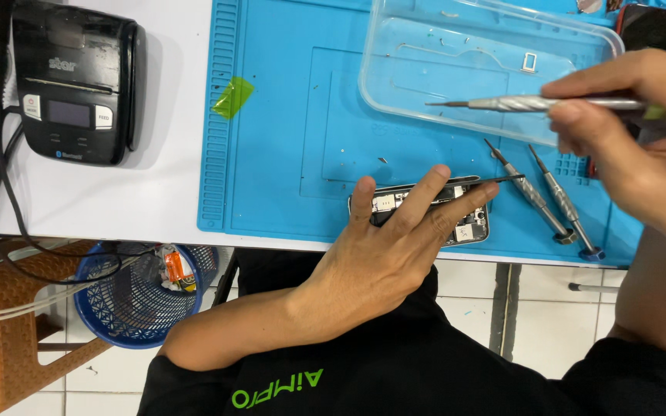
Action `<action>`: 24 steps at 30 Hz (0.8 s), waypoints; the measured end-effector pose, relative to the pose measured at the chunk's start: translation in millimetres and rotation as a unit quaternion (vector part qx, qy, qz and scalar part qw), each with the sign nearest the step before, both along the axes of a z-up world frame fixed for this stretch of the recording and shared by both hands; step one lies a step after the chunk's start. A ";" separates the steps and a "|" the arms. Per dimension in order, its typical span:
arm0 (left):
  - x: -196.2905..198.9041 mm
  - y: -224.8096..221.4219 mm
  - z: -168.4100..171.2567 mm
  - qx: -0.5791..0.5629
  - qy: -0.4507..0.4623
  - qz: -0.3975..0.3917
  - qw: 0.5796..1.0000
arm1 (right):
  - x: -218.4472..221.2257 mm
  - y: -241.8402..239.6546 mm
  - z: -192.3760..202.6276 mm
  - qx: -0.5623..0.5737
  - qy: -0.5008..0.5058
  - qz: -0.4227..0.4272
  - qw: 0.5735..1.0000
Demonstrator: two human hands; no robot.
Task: The person disassembles a smartphone on a blue workbench, using a screwdriver to remove screws and a metal prying tool to detach internal components. They carefully lift the screen assembly, disconnect cables, and place small parts into a clear plastic tray before reassembling the device.
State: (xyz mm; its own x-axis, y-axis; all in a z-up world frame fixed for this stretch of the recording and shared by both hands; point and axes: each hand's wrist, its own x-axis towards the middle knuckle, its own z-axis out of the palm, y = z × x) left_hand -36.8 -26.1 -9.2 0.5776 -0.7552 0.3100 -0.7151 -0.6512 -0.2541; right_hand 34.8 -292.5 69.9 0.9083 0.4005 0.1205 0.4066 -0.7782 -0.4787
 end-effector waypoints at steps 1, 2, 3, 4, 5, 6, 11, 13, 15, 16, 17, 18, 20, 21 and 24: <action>0.8 -0.2 1.9 -0.002 0.011 -0.004 1.000 | 0.1 -21.0 -10.9 0.076 0.057 -0.022 0.995; 1.5 -0.6 3.8 -0.004 0.021 -0.007 1.000 | 0.3 -42.2 -21.8 0.151 0.114 -0.043 0.981; 1.1 -0.2 2.0 -0.005 0.020 -0.009 1.000 | -4.4 -61.0 -30.6 0.150 0.113 -0.044 0.981; 0.6 -0.2 0.2 -0.004 -0.009 0.005 1.000 | -9.2 -80.1 -39.3 0.178 0.125 -0.063 0.974; -0.1 -0.4 -1.6 -0.003 -0.038 0.018 0.999 | -14.7 -99.6 -47.9 0.206 0.137 -0.081 0.965; 0.7 -0.9 1.2 -0.004 -0.039 0.016 0.999 | -17.5 -110.2 -49.7 0.205 0.137 -0.083 0.966; 0.6 -1.9 2.9 -0.020 -0.017 0.015 1.000 | -36.3 -128.3 -49.9 0.251 0.189 -0.082 0.946; 0.2 -1.3 -0.2 -0.013 -0.031 0.015 0.999 | -36.4 -137.9 -55.5 0.255 0.196 -0.057 0.945; -0.1 -1.1 -1.5 -0.005 -0.044 0.017 0.999 | -39.5 -139.3 -57.2 0.260 0.204 -0.030 0.943; 0.0 -1.4 -1.1 -0.015 -0.033 0.015 0.999 | -42.9 -136.3 -55.8 0.275 0.204 -0.039 0.939; 0.7 -1.7 -0.9 -0.025 -0.024 0.013 0.999 | -45.6 -133.2 -54.2 0.290 0.202 -0.047 0.934; 1.1 -1.7 -0.9 -0.024 -0.026 0.012 0.999 | -46.4 -133.2 -54.4 0.291 0.200 -0.047 0.934; 0.6 -1.8 -1.3 -0.015 -0.039 0.019 0.999 | -48.6 -133.4 -54.8 0.282 0.189 -0.036 0.940; 0.8 -2.1 -1.0 -0.015 -0.039 0.018 0.999 | -50.2 -133.1 -55.2 0.283 0.189 -0.036 0.940; 1.4 -2.7 -0.6 -0.021 -0.039 0.018 0.999 | -53.5 -131.5 -55.3 0.325 0.193 -0.033 0.925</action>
